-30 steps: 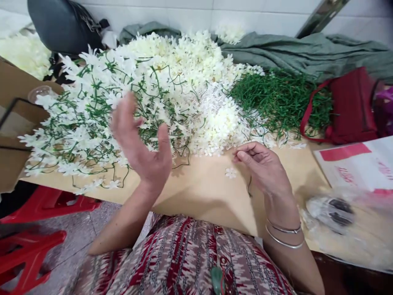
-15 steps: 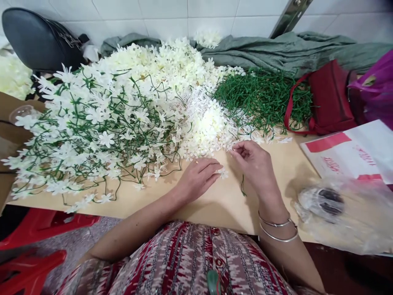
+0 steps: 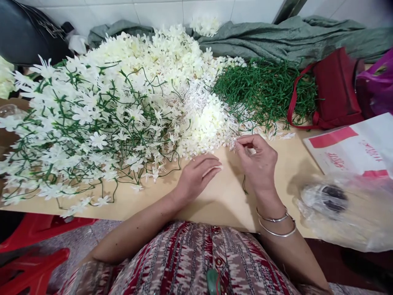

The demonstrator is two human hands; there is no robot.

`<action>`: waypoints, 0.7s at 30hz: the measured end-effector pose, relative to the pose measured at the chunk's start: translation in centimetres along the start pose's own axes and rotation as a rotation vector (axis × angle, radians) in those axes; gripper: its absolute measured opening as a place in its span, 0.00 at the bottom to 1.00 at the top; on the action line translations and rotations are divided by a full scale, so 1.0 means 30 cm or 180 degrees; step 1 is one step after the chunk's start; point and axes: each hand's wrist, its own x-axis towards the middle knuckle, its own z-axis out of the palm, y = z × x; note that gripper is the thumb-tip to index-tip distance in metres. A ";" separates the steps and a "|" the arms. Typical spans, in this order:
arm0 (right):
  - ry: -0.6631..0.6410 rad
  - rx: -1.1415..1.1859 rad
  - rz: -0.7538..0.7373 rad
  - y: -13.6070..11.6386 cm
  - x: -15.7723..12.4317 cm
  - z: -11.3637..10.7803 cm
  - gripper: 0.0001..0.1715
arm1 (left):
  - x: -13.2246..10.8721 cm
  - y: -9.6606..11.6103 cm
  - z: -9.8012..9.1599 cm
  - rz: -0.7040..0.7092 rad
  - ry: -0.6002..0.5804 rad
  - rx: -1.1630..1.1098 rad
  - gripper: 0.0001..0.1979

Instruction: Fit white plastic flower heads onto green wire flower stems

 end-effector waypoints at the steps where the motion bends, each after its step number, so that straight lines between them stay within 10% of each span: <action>1: -0.0018 0.0117 0.0057 -0.005 -0.004 0.003 0.04 | 0.001 -0.003 -0.003 -0.0246 0.0183 -0.0324 0.07; 9: -0.1023 0.0896 0.0203 -0.056 -0.053 0.029 0.04 | 0.025 -0.014 -0.025 -0.1474 0.0636 -0.2433 0.14; 21: -0.1052 0.0684 -0.0154 -0.104 -0.069 0.042 0.06 | 0.001 -0.031 -0.015 -0.0970 0.0246 -0.0973 0.14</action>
